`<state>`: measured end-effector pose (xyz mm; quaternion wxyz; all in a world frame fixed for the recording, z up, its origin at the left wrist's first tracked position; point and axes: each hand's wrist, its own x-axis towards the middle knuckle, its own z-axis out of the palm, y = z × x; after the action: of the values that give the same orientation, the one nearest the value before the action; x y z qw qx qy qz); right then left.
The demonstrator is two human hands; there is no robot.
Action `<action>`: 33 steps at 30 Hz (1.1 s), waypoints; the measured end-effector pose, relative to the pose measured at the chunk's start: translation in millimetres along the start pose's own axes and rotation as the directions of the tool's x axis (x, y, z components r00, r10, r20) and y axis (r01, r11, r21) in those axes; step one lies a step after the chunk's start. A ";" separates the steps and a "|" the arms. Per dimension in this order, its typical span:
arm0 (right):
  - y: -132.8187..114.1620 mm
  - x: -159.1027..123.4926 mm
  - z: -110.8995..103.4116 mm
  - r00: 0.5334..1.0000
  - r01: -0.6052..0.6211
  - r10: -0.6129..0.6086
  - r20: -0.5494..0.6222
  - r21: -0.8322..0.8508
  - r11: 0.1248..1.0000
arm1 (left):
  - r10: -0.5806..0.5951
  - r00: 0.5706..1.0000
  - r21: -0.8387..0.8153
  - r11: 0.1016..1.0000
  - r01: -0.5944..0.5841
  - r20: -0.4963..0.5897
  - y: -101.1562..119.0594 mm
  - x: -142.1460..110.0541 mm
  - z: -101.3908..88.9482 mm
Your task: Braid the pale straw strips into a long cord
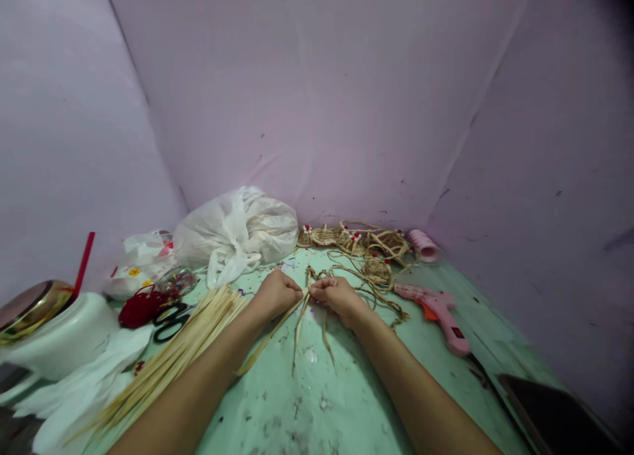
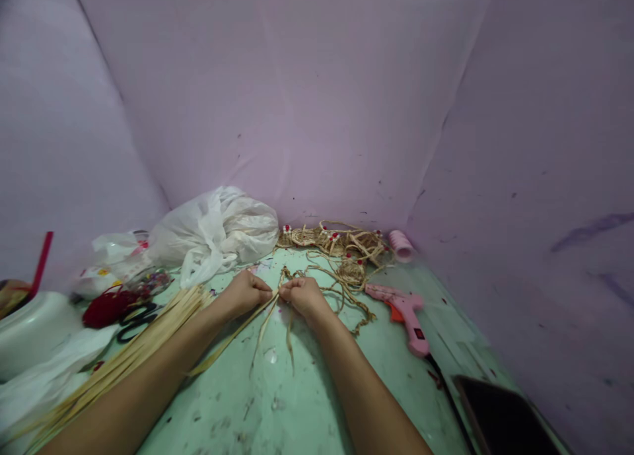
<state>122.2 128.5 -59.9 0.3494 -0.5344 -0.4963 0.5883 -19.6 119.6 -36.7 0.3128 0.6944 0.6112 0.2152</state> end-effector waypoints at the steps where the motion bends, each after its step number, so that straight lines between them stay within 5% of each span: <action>1: -0.1 0.0 0.2 1.000 -0.002 0.002 -0.004 -0.004 1.000 | -0.001 1.000 -0.012 1.000 0.001 0.000 -0.6 0.3 1.3; 7: 3.1 2.8 1.8 0.999 0.007 -0.009 -0.042 -0.051 0.999 | 0.003 0.999 -0.022 1.000 -0.004 -0.041 -8.5 8.7 12.2; 12: 6.1 7.0 4.7 0.999 0.028 -0.033 -0.039 -0.129 0.991 | -0.190 0.981 -0.162 0.970 0.181 -0.037 0.0 13.1 14.9; 16: 2.0 4.0 4.9 1.000 0.003 -0.003 -0.005 -0.084 0.996 | -0.369 0.924 -0.277 0.882 0.381 0.096 12.3 9.6 11.8; 24: -5.1 -2.2 -0.5 0.996 -0.007 0.009 0.088 -0.023 1.000 | -0.400 0.865 -0.345 0.800 0.491 0.304 23.8 6.7 5.9; 30: -3.0 -0.7 0.6 0.997 -0.032 0.033 0.066 -0.016 0.999 | -0.395 0.910 -0.111 0.906 0.409 0.127 16.6 11.4 14.2; 33: -2.4 0.4 1.5 0.998 -0.055 0.055 0.032 -0.016 0.998 | -0.241 0.969 0.064 0.968 0.244 -0.055 13.6 8.6 19.2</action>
<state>120.3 129.2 -57.8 0.3208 -0.5411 -0.4915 0.6023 4.5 124.0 -41.6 0.2977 0.6197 0.7060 0.1700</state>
